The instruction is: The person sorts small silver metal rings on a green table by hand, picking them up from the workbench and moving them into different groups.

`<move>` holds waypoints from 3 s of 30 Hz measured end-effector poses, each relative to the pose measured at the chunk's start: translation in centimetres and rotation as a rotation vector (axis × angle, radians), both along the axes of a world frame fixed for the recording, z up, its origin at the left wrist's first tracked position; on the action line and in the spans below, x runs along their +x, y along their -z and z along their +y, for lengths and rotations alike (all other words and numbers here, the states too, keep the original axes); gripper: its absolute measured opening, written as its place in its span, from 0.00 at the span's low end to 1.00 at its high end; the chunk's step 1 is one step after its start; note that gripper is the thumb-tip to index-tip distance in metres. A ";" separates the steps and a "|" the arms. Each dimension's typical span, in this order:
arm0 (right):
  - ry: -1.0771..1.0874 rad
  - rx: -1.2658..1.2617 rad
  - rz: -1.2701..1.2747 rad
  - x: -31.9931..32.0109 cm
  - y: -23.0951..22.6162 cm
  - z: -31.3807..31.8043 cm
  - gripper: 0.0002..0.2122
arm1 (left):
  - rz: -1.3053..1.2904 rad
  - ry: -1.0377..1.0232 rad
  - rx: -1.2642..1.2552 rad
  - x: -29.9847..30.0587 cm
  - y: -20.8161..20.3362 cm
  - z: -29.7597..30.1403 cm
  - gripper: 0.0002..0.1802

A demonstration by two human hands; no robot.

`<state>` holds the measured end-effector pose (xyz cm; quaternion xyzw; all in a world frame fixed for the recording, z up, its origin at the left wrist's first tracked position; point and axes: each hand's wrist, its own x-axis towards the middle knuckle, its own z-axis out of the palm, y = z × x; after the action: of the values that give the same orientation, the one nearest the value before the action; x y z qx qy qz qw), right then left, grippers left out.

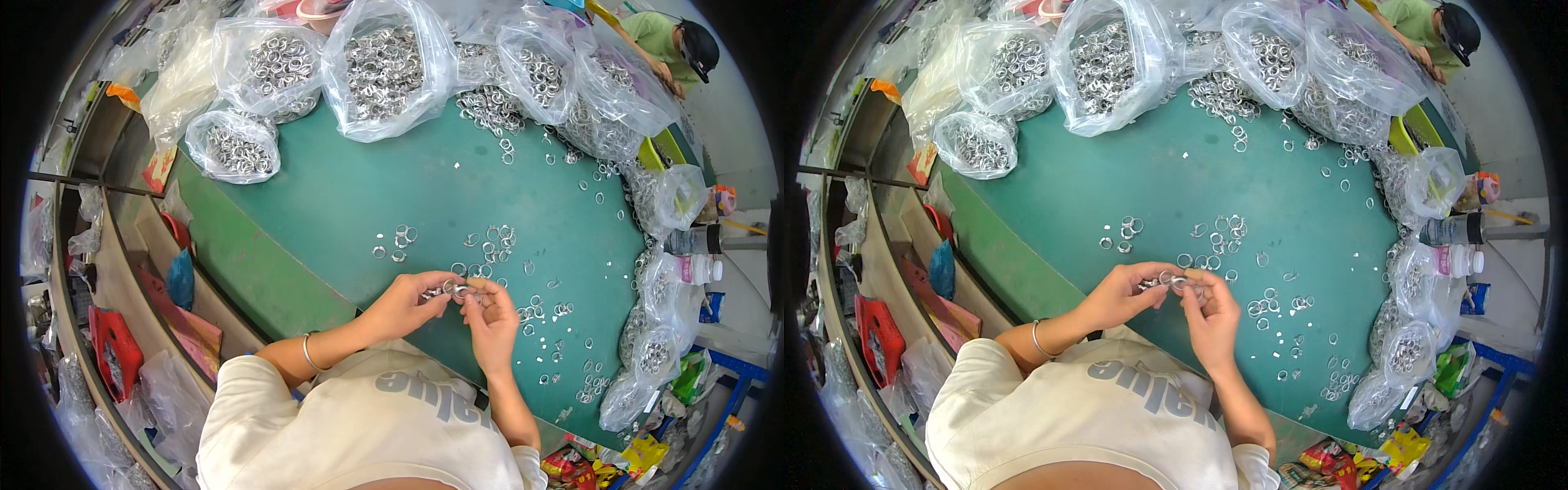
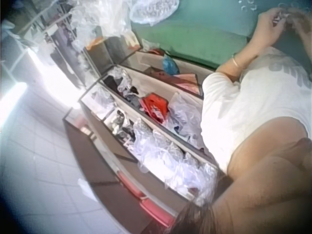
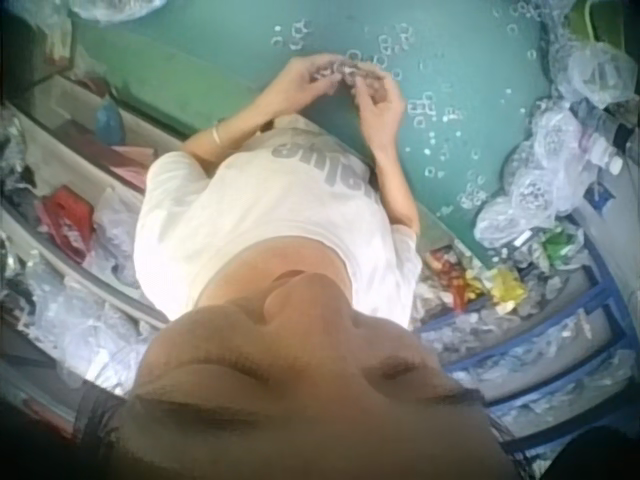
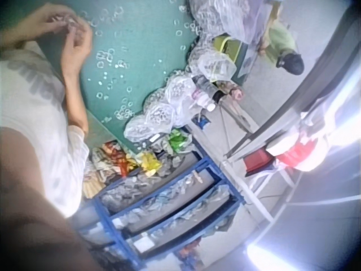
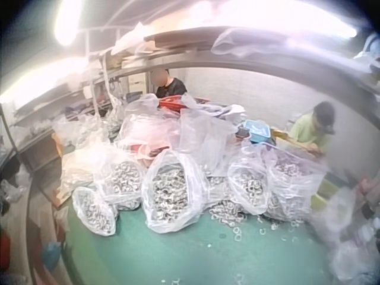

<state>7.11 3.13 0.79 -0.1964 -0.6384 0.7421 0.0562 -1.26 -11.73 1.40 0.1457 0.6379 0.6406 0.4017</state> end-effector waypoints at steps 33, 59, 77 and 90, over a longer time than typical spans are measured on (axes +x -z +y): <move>-0.418 0.622 0.153 -1.1 -3.5 2.4 0.14 | -0.605 0.199 0.312 -1.5 -0.5 0.8 0.23; -0.078 1.150 -0.007 0.2 -4.6 12.9 0.15 | -0.709 -0.484 0.293 -1.6 0.5 -4.5 0.21; -0.402 0.974 0.423 -8.0 4.7 -4.5 0.18 | 0.552 -0.416 -0.472 -1.4 1.6 -7.1 0.16; -0.081 -0.309 0.043 -7.3 3.6 -4.7 0.11 | 0.579 -0.365 -0.193 -2.1 1.9 -3.9 0.13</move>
<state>-0.23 -1.52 -2.81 -0.1607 -0.5229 0.8371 0.0090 -3.37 -15.68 -0.45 0.1660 0.7984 0.5709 0.0950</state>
